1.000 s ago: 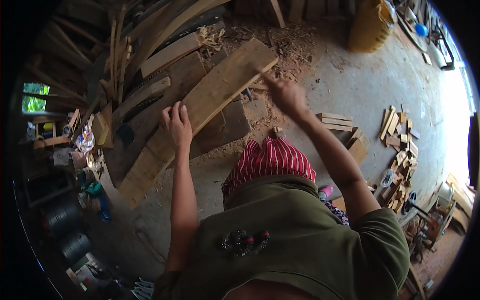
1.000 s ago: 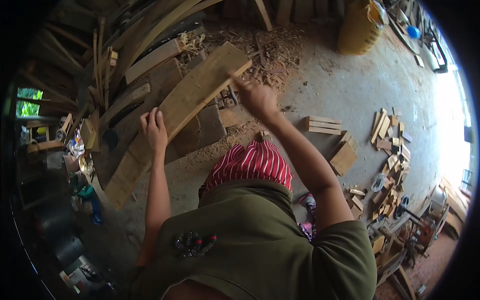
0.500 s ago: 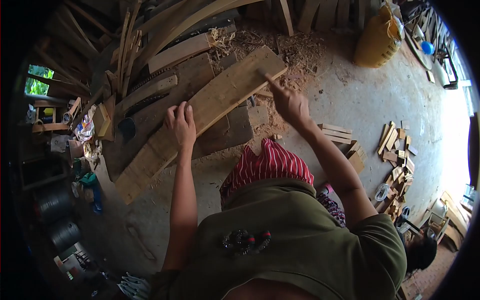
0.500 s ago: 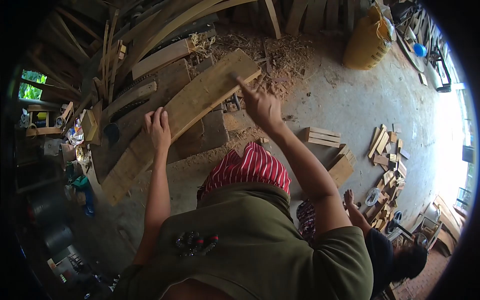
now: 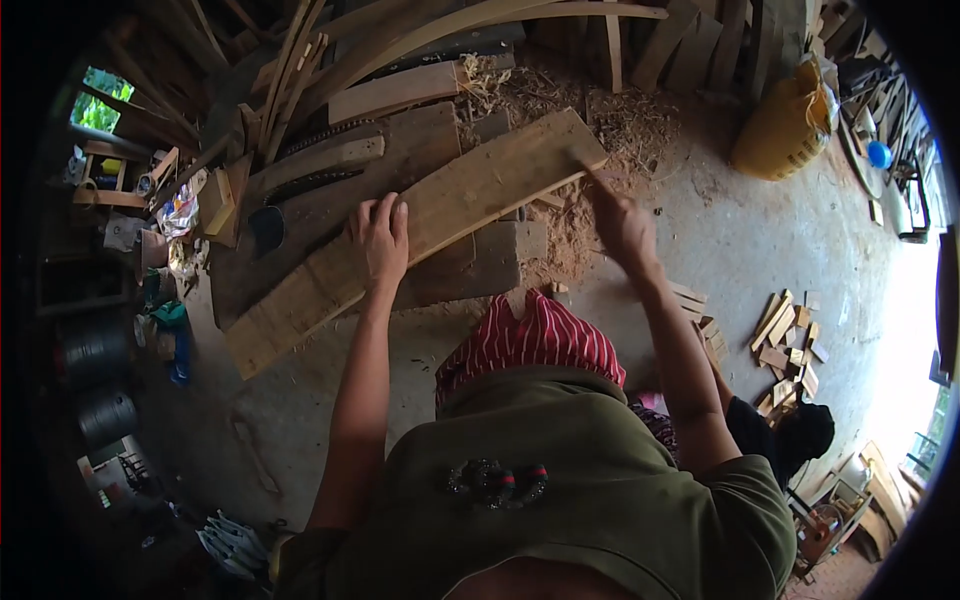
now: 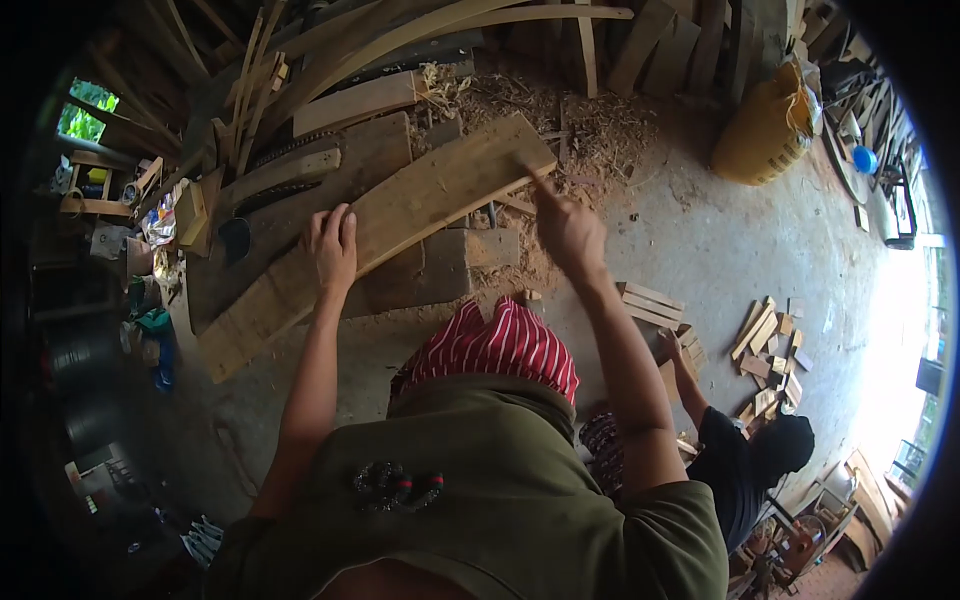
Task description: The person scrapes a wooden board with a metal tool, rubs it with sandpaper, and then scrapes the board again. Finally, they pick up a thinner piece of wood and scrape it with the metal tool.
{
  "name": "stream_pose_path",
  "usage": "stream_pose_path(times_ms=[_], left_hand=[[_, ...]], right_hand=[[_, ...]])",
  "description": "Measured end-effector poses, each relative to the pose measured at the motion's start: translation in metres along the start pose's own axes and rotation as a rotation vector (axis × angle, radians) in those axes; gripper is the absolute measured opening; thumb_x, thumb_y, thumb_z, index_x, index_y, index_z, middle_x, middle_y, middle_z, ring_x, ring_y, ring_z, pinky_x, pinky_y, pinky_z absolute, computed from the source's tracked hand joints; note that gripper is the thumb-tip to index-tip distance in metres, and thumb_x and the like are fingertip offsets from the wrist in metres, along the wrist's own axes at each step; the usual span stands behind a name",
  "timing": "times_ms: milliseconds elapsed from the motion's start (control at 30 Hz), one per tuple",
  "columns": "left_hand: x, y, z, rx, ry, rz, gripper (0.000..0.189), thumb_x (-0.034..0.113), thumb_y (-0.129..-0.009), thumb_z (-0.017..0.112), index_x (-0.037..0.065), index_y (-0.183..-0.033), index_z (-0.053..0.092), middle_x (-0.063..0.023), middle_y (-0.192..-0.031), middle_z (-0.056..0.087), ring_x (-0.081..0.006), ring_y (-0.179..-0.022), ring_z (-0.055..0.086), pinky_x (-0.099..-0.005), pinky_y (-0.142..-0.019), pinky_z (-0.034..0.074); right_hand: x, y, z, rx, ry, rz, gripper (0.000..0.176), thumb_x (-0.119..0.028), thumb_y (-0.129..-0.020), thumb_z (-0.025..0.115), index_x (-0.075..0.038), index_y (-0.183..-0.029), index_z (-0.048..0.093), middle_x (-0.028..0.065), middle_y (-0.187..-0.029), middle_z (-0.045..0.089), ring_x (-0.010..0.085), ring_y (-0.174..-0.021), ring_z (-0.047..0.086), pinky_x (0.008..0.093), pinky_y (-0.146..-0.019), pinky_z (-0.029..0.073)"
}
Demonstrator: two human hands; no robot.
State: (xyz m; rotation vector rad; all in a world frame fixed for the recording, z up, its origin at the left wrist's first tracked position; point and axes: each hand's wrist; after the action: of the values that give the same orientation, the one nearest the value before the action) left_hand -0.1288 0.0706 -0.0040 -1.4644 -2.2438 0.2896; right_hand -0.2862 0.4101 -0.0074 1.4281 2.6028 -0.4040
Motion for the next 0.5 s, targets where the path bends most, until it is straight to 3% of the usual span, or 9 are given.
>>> stream_pose_path(times_ms=[67,167,267,300,333,400,433,500], left_hand=[[0.001,0.004,-0.001,-0.014,-0.007,0.003,0.031,0.037,-0.100,0.054,0.015,-0.118,0.066,-0.0081,-0.108,0.060,-0.0304,-0.102,0.057,-0.0477,-0.094,0.042],[0.004,-0.002,-0.001,0.023,-0.007,-0.005,0.031,0.037,-0.100,0.054,0.015,-0.118,0.067,-0.0080,-0.107,0.061,-0.0304,-0.101,0.058,-0.0477,-0.095,0.042],[0.004,0.004,-0.002,0.004,0.003,0.003,0.031,0.037,-0.100,0.054,0.016,-0.118,0.067,-0.0080,-0.107,0.061,-0.0307,-0.100,0.058,-0.0477,-0.095,0.042],[0.005,0.004,-0.002,0.000,0.008,-0.003,0.031,0.037,-0.100,0.054,0.016,-0.118,0.067,-0.0080,-0.107,0.061,-0.0307,-0.100,0.058,-0.0477,-0.095,0.042],[0.004,0.004,-0.003,-0.005,0.013,-0.012,0.031,0.036,-0.100,0.054,0.016,-0.119,0.067,-0.0080,-0.107,0.061,-0.0306,-0.101,0.058,-0.0477,-0.095,0.042],[0.004,0.003,-0.002,0.004,0.004,-0.014,0.030,0.036,-0.099,0.055,0.016,-0.119,0.067,-0.0077,-0.107,0.061,-0.0305,-0.101,0.058,-0.0477,-0.095,0.042],[0.004,0.004,-0.002,0.008,-0.004,-0.007,0.030,0.036,-0.099,0.055,0.016,-0.119,0.067,-0.0075,-0.107,0.061,-0.0303,-0.101,0.058,-0.0477,-0.095,0.042],[0.005,0.000,-0.002,0.020,-0.005,-0.006,0.030,0.036,-0.099,0.055,0.016,-0.119,0.067,-0.0075,-0.107,0.061,-0.0303,-0.101,0.058,-0.0475,-0.095,0.042]], right_hand=[[0.034,-0.012,-0.004,0.089,0.022,0.035,0.045,-0.024,-0.104,0.046,-0.029,-0.148,0.046,0.0013,-0.061,0.063,0.0073,-0.042,0.045,0.0255,-0.031,0.035],[0.047,-0.021,-0.007,0.201,-0.191,0.040,0.045,-0.022,-0.104,0.047,-0.022,-0.148,0.046,0.0056,-0.072,0.070,0.0078,-0.041,0.047,0.0271,-0.032,0.036],[-0.011,0.001,-0.009,0.079,-0.001,-0.280,0.049,-0.020,-0.102,0.051,-0.024,-0.150,0.043,0.0015,-0.057,0.058,0.0068,-0.039,0.042,0.0268,-0.031,0.034],[-0.008,-0.001,-0.006,0.045,-0.152,-0.288,0.050,-0.022,-0.102,0.050,-0.026,-0.151,0.041,0.0004,-0.055,0.057,0.0055,-0.039,0.040,0.0257,-0.030,0.033],[0.005,-0.009,0.005,0.012,0.093,-0.138,0.046,-0.023,-0.103,0.049,-0.026,-0.148,0.046,0.0016,-0.054,0.056,0.0061,-0.038,0.040,0.0271,-0.030,0.032],[0.044,-0.030,0.005,0.143,-0.068,-0.069,0.045,-0.026,-0.104,0.046,-0.026,-0.149,0.044,0.0027,-0.054,0.057,0.0069,-0.037,0.041,0.0278,-0.030,0.032],[0.053,-0.038,-0.002,0.113,-0.133,0.011,0.050,-0.025,-0.103,0.047,-0.025,-0.152,0.037,0.0022,-0.055,0.058,0.0073,-0.037,0.043,0.0272,-0.029,0.034],[0.040,-0.041,-0.001,0.121,-0.075,-0.052,0.052,-0.025,-0.103,0.048,-0.025,-0.154,0.035,0.0020,-0.055,0.058,0.0076,-0.037,0.043,0.0276,-0.028,0.034]])
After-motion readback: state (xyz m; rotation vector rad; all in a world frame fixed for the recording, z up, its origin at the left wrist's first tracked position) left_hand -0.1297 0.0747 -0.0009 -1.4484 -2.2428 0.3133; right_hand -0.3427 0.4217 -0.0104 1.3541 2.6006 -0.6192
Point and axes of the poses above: each hand's wrist, its own y-axis away from the middle knuckle, its own z-axis out of the palm, x = y × z
